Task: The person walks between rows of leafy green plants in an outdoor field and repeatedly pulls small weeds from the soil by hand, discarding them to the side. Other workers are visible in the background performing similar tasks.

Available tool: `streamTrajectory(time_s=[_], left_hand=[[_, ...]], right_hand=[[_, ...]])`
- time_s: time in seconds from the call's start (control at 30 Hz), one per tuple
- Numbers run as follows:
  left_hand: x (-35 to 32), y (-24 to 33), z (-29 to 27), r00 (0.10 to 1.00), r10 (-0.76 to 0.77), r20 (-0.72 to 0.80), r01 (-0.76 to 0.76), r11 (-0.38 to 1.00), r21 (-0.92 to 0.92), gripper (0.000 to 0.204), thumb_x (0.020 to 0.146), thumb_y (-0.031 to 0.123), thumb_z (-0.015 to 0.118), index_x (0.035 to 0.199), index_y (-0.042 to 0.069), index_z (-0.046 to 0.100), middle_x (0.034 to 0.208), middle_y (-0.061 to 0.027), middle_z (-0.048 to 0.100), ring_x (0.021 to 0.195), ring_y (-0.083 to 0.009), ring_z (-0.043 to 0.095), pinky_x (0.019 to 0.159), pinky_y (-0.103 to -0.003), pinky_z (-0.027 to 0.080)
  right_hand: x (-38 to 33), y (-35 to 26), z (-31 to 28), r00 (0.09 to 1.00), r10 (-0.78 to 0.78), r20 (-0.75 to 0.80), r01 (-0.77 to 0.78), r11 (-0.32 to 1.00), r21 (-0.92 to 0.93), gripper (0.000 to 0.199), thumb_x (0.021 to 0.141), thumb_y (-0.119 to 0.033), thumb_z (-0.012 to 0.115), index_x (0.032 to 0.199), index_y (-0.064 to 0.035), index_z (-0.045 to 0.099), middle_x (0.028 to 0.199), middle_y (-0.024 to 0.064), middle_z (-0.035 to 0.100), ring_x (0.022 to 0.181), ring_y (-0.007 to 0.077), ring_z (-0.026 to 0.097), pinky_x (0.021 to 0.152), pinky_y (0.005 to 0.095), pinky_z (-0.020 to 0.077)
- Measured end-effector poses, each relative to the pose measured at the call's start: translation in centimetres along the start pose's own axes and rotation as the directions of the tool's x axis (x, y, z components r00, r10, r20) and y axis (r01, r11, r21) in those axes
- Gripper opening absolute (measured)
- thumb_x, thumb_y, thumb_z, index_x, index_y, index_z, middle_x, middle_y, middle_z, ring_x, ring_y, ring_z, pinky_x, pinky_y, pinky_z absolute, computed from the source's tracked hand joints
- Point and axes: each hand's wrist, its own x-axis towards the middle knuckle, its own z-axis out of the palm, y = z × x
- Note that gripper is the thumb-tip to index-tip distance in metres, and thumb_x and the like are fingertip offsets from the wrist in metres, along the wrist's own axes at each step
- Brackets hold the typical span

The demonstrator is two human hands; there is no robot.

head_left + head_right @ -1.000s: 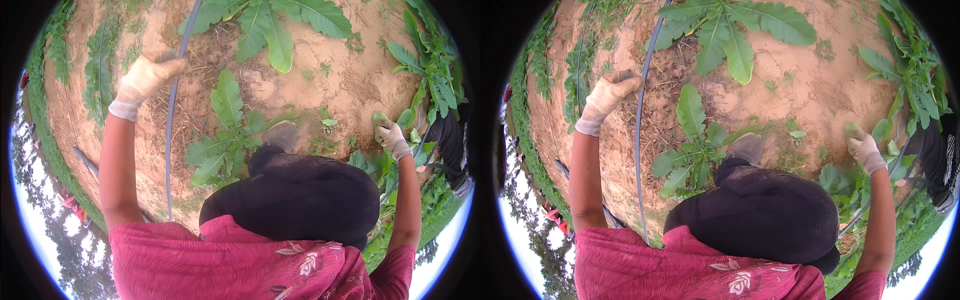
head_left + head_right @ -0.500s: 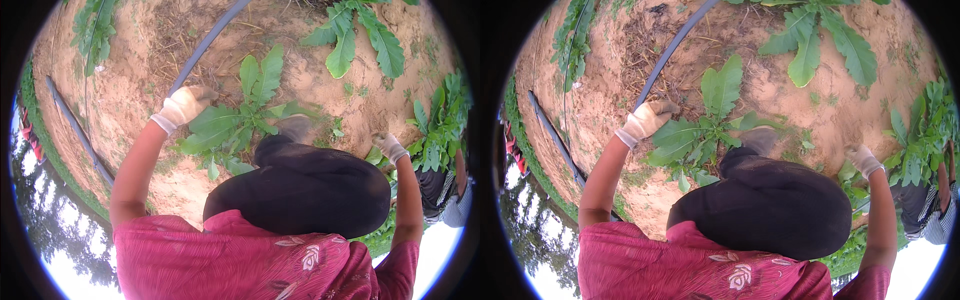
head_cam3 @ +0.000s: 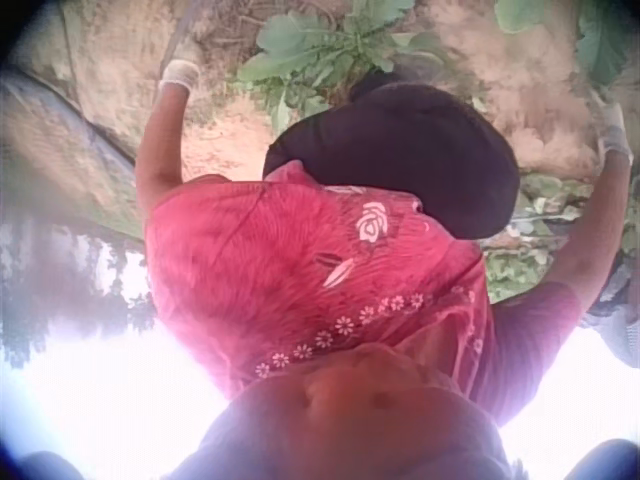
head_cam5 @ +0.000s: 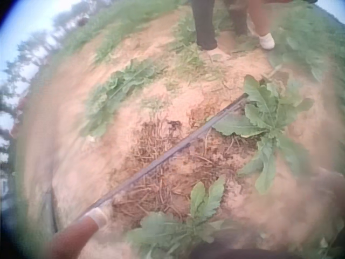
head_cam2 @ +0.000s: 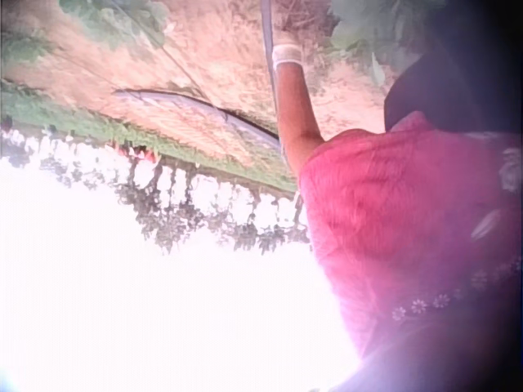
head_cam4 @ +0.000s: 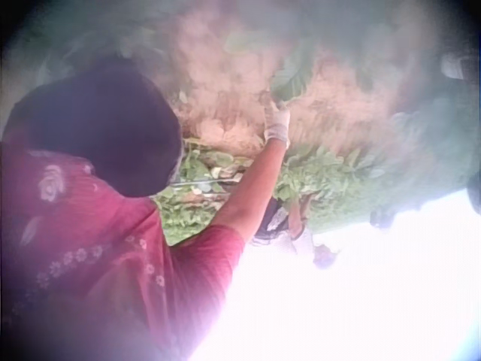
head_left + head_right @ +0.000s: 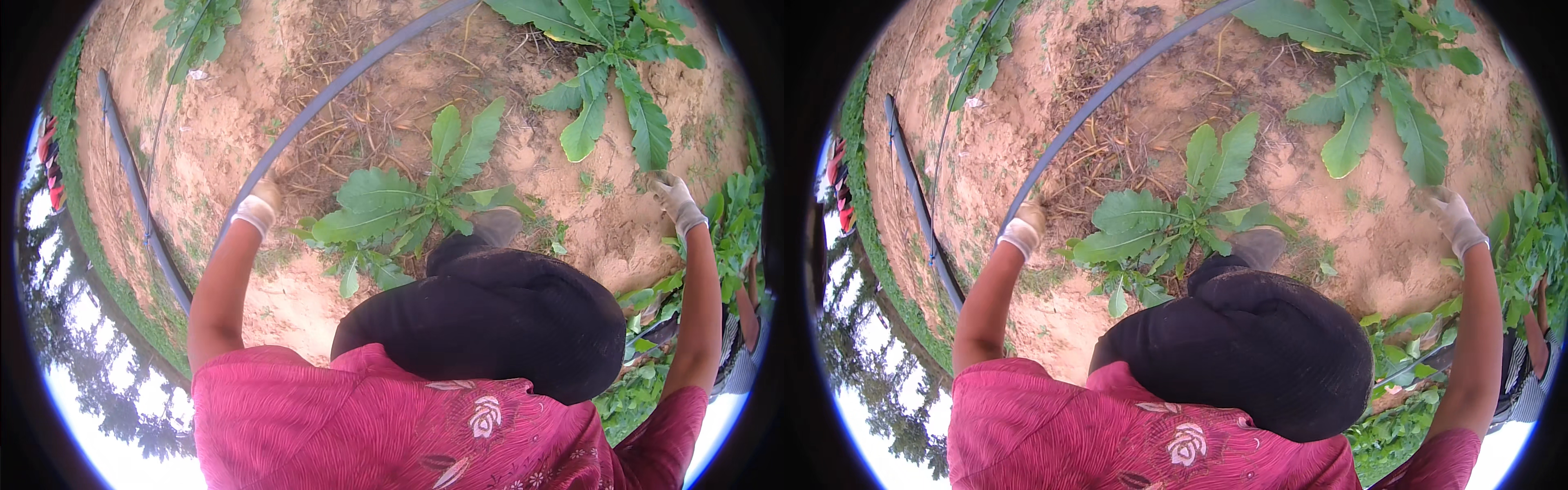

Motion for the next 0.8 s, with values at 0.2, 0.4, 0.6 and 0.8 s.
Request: streamTrajectory(time_s=[0.2, 0.4, 0.6, 0.8], left_hand=[[-5.0, -8.3, -0.6, 0.964, -0.056, 0.258, 0.155, 0.911, -0.382, 0.031, 0.092, 0.019, 0.070, 0.120, 0.006, 0.068, 0.118, -0.0165, 0.071, 0.089, -0.0280, 0.073, 0.077, -0.035, 0.062], [-6.4, -4.9, 11.1, 0.861, -0.055, 0.505, 0.082, 0.996, -0.032, 0.042, 0.095, 0.031, 0.066, 0.127, 0.005, 0.063, 0.122, -0.0175, 0.069, 0.084, -0.0306, 0.074, 0.069, -0.043, 0.062], [-6.4, -8.5, 21.0, 0.967, -0.037, 0.253, 0.151, 0.881, -0.449, 0.053, 0.098, 0.026, 0.062, 0.140, 0.000, 0.043, 0.132, -0.0214, 0.059, 0.104, -0.0300, 0.065, 0.086, -0.043, 0.056], [-6.3, -10.9, 26.7, 0.927, -0.194, 0.322, 0.322, 0.851, -0.414, 0.070, 0.086, 0.019, 0.077, 0.144, 0.003, 0.040, 0.123, -0.0114, 0.068, 0.111, -0.0231, 0.064, 0.097, -0.033, 0.050]], right_hand=[[3.3, 3.0, -5.1, 0.993, 0.070, -0.092, -0.106, 0.867, -0.486, 0.040, 0.089, -0.018, 0.062, 0.124, -0.0006, 0.064, 0.090, 0.0016, 0.066, 0.064, 0.0096, 0.053, 0.058, 0.0260, 0.0434], [4.3, -1.0, -8.5, 0.998, -0.001, -0.070, 0.007, 0.997, 0.082, 0.033, 0.090, -0.021, 0.063, 0.120, -0.0078, 0.065, 0.078, -0.0067, 0.053, 0.055, 0.0046, 0.041, 0.048, 0.0244, 0.0328], [4.2, 1.2, -2.8, 0.992, -0.120, -0.034, 0.118, 0.992, -0.054, 0.039, 0.093, -0.016, 0.063, 0.128, 0.0015, 0.060, 0.107, 0.0018, 0.067, 0.091, 0.0099, 0.057, 0.080, 0.0253, 0.0449], [4.7, 1.4, 3.4, 0.974, -0.225, -0.002, 0.224, 0.971, -0.088, 0.033, 0.089, -0.019, 0.071, 0.112, 0.0037, 0.065, 0.093, 0.0058, 0.067, 0.082, 0.0130, 0.057, 0.075, 0.0317, 0.0470]])
